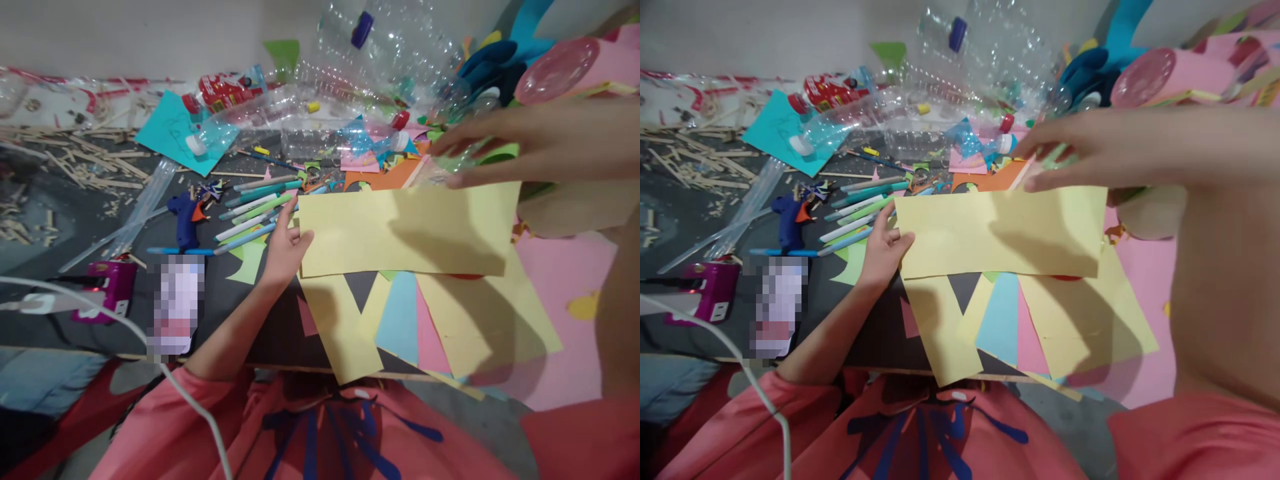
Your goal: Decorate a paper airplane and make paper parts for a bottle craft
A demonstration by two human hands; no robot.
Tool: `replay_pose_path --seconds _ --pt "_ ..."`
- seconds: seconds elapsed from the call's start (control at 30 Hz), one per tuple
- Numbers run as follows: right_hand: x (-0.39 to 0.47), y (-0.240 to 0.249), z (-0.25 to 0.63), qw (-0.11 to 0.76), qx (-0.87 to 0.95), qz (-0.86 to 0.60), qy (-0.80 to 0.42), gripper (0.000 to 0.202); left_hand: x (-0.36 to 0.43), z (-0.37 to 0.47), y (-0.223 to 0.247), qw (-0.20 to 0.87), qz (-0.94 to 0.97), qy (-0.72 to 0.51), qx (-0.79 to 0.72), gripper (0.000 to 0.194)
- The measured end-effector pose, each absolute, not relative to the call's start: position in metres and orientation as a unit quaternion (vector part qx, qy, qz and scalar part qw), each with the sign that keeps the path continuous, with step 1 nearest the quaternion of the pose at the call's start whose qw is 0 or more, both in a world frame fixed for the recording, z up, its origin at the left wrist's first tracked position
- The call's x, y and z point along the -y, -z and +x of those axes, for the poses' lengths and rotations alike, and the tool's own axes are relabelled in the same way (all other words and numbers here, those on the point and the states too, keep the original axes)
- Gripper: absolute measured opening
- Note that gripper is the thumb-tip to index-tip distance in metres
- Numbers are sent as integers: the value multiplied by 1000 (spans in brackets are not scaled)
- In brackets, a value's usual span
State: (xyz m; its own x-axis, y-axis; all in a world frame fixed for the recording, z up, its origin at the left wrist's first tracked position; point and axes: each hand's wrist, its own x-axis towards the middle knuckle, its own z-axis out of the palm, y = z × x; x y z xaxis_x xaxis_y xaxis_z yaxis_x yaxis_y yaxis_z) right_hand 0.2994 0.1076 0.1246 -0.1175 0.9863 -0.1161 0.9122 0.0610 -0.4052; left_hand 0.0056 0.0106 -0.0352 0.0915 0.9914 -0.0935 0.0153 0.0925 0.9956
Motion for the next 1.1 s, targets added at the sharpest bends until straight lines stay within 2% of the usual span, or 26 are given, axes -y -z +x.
replay_pose_path --seconds 0.07,0.1,0.2,0.27,0.37,0.43,0.5,0.53,0.63,0.7,0.93,1.1 --pt "-124 -119 280 -22 832 -518 -198 65 -9 8 31 556 476 -452 -510 76" --pt "-133 -112 270 -26 855 -489 -170 67 -8 10 28 562 462 -449 -518 74" --pt "-159 -74 238 95 892 -434 -84 51 -4 15 20 578 428 -438 -540 68" --pt "-171 -47 216 143 884 -443 -50 64 -3 16 17 582 418 -436 -544 65" --pt "-179 -21 191 91 854 -509 -52 83 -5 16 14 581 416 -437 -546 62" --pt "-177 -18 185 88 849 -518 -58 72 -7 15 13 579 417 -444 -543 60" --pt "-169 -23 189 130 851 -506 -53 60 -8 14 12 578 421 -455 -530 53" --pt "-162 -27 193 163 851 -497 -47 59 -8 14 12 578 425 -460 -523 50" --pt "-129 -40 210 238 845 -478 -32 77 -7 13 14 589 432 -456 -508 45" --pt "-101 -40 221 265 845 -463 -34 71 -8 11 17 588 428 -443 -524 44" --pt "-35 1 248 237 899 -368 -22 57 -11 7 19 583 486 -406 -510 48" --pt "-31 -4 258 196 913 -354 -45 55 -8 11 14 578 451 -423 -532 53"
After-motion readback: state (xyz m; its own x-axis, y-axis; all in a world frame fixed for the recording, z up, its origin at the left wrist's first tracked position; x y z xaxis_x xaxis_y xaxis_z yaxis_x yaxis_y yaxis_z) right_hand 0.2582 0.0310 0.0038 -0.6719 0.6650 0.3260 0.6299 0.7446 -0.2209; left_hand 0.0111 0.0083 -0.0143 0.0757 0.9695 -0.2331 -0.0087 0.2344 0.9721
